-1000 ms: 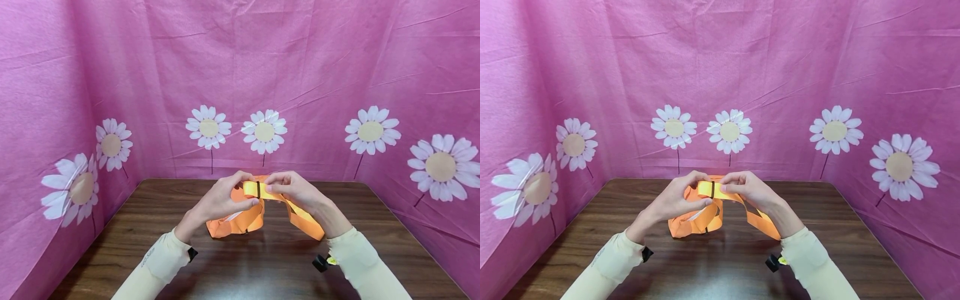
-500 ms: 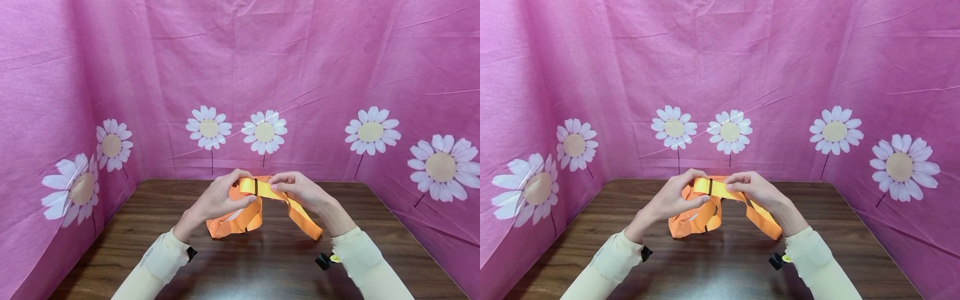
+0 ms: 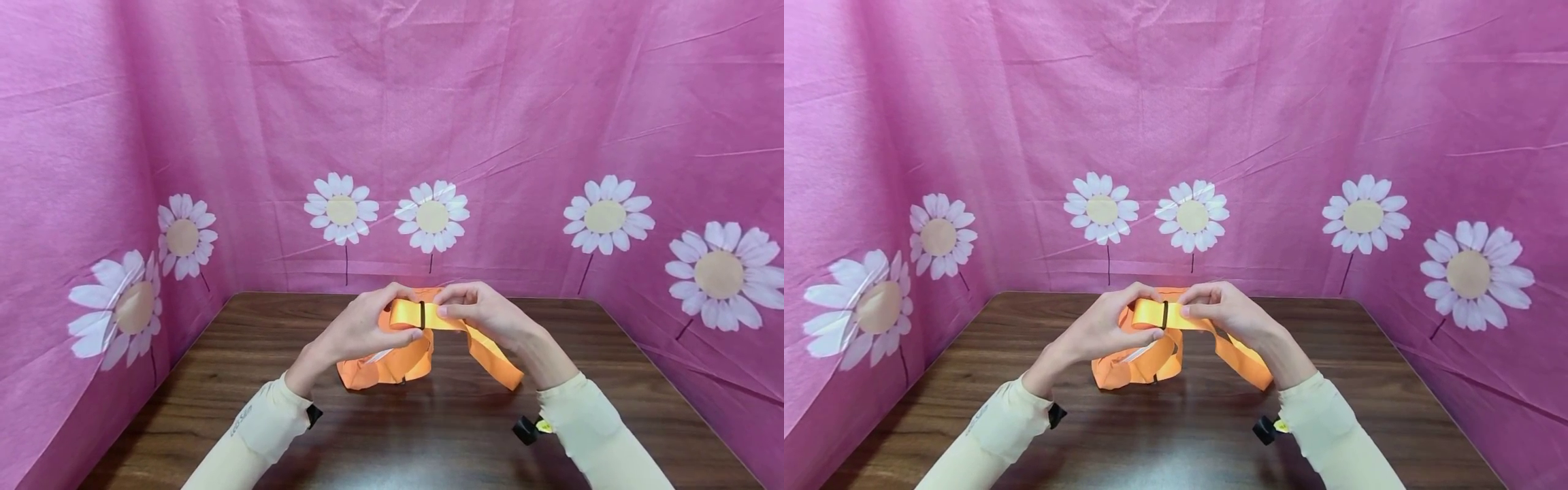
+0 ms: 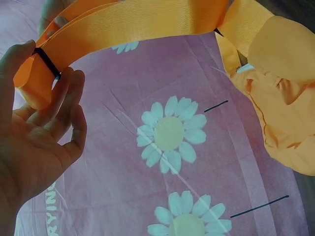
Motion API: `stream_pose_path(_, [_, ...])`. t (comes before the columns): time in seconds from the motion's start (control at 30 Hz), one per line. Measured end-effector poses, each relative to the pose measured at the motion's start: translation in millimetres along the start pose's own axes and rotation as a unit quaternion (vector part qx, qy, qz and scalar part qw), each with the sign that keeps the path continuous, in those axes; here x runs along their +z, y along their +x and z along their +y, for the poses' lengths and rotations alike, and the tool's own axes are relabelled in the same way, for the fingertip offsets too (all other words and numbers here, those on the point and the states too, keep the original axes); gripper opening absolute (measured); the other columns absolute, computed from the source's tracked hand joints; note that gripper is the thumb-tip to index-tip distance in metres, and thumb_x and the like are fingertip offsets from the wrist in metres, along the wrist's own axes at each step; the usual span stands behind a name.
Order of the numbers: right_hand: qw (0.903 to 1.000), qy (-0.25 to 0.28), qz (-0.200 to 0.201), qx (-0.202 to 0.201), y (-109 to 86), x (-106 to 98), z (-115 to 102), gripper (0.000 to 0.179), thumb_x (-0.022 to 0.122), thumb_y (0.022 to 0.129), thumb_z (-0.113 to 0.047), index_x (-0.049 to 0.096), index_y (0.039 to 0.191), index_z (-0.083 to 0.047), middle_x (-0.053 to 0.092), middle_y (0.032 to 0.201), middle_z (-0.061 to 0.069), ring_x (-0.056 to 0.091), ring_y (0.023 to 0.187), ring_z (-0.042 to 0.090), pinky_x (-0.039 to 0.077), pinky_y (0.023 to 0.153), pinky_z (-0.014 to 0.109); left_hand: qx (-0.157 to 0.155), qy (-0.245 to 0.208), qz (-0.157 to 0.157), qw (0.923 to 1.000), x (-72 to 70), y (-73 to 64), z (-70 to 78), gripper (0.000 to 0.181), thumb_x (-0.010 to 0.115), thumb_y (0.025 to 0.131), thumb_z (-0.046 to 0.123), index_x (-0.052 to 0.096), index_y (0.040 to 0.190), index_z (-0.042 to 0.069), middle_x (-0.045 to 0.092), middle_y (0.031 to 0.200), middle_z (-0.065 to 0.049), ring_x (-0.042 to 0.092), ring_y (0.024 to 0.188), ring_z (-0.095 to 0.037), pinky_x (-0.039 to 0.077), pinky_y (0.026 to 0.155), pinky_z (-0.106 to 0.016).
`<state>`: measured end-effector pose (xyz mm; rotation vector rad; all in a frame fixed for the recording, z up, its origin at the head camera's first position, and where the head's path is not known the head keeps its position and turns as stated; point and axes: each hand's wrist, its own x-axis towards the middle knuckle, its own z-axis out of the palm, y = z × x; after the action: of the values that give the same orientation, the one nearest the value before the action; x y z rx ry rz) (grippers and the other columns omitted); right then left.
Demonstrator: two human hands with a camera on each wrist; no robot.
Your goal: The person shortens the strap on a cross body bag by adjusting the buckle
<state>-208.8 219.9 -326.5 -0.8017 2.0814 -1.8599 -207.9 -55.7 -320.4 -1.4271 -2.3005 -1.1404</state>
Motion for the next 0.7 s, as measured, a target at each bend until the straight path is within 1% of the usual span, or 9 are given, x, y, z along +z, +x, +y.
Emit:
stream_pose_path(0.1, [0.9998, -0.015, 0.006, 0.011, 0.2, 4, -2, 0.021, 0.071, 0.096, -0.016, 0.073, 0.112, -0.002, 0.067, 0.103, 0.012, 0.057, 0.093, 0.024, 0.048, 0.084, 0.041, -0.005, 0.002, -0.004, 1.0000, 1.8, -0.1, 0.5, 0.045, 0.081, 0.089, 0.036, 0.057, 0.124, 0.021, 0.061, 0.089, 0.011, 0.058, 0.073, -0.009, 0.051, 0.062, -0.029])
stream_pose_path(0.27, [0.9992, -0.026, 0.015, 0.026, 1.0, 5, -4, 0.024, 0.073, 0.095, -0.020, 0.073, 0.113, -0.003, 0.067, 0.102, 0.011, 0.057, 0.092, 0.024, 0.048, 0.082, 0.039, -0.003, 0.013, 0.002, 0.9999, 2.4, 0.4, -0.2, 0.044, 0.080, 0.089, 0.032, 0.057, 0.123, 0.019, 0.059, 0.084, 0.010, 0.055, 0.066, -0.008, 0.049, 0.057, -0.028])
stream_pose_path(0.37, [0.9993, -0.019, 0.010, 0.030, 1.2, 1, -4, 0.025, 0.072, 0.096, -0.020, 0.073, 0.114, -0.002, 0.064, 0.100, 0.010, 0.056, 0.090, 0.023, 0.047, 0.078, 0.037, -0.004, 0.016, 0.010, 0.9998, -0.3, 0.5, -0.4, 0.044, 0.081, 0.088, 0.029, 0.057, 0.123, 0.018, 0.058, 0.081, 0.008, 0.054, 0.063, -0.008, 0.048, 0.055, -0.028])
stream_pose_path(0.43, [0.9994, -0.011, 0.005, 0.032, 0.9, -3, -2, 0.023, 0.071, 0.097, -0.018, 0.073, 0.114, -0.003, 0.064, 0.101, 0.009, 0.056, 0.091, 0.023, 0.047, 0.078, 0.037, -0.005, 0.017, 0.018, 0.9997, -3.4, 0.4, -0.1, 0.043, 0.081, 0.088, 0.028, 0.057, 0.122, 0.018, 0.059, 0.079, 0.006, 0.053, 0.062, -0.008, 0.047, 0.054, -0.028])
stream_pose_path(0.47, [0.9994, -0.004, 0.004, 0.033, 0.7, -5, -1, 0.022, 0.071, 0.097, -0.016, 0.073, 0.114, -0.003, 0.064, 0.101, 0.009, 0.056, 0.092, 0.023, 0.047, 0.078, 0.036, -0.007, 0.017, 0.021, 0.9996, -5.0, 0.2, -0.2, 0.043, 0.081, 0.088, 0.029, 0.057, 0.122, 0.019, 0.059, 0.078, 0.003, 0.053, 0.062, -0.011, 0.047, 0.055, -0.028])
stream_pose_path(0.57, [0.9994, 0.017, -0.002, 0.029, 0.4, -11, 3, 0.018, 0.069, 0.097, -0.011, 0.074, 0.113, -0.003, 0.064, 0.104, 0.009, 0.057, 0.094, 0.022, 0.047, 0.081, 0.035, -0.008, 0.019, 0.027, 0.9994, -8.7, -0.5, -0.4, 0.043, 0.082, 0.087, 0.030, 0.057, 0.120, 0.020, 0.060, 0.079, 0.004, 0.053, 0.064, -0.011, 0.047, 0.058, -0.029])
stream_pose_path(0.67, [0.9993, 0.029, -0.002, 0.022, 0.5, -12, 5, 0.016, 0.069, 0.097, -0.009, 0.073, 0.112, -0.004, 0.064, 0.106, 0.009, 0.058, 0.094, 0.021, 0.049, 0.081, 0.033, -0.009, 0.010, 0.023, 0.9996, -9.1, -1.0, -1.0, 0.044, 0.084, 0.086, 0.032, 0.057, 0.119, 0.021, 0.061, 0.082, 0.007, 0.055, 0.067, -0.011, 0.048, 0.060, -0.030])
stream_pose_path(0.7, [0.9994, 0.030, -0.003, 0.019, 0.6, -12, 5, 0.016, 0.069, 0.097, -0.009, 0.073, 0.111, -0.004, 0.064, 0.105, 0.008, 0.058, 0.093, 0.020, 0.049, 0.081, 0.033, -0.010, 0.008, 0.022, 0.9997, -8.7, -1.1, -0.9, 0.044, 0.084, 0.086, 0.032, 0.058, 0.119, 0.021, 0.061, 0.083, 0.009, 0.055, 0.068, -0.009, 0.049, 0.060, -0.030])
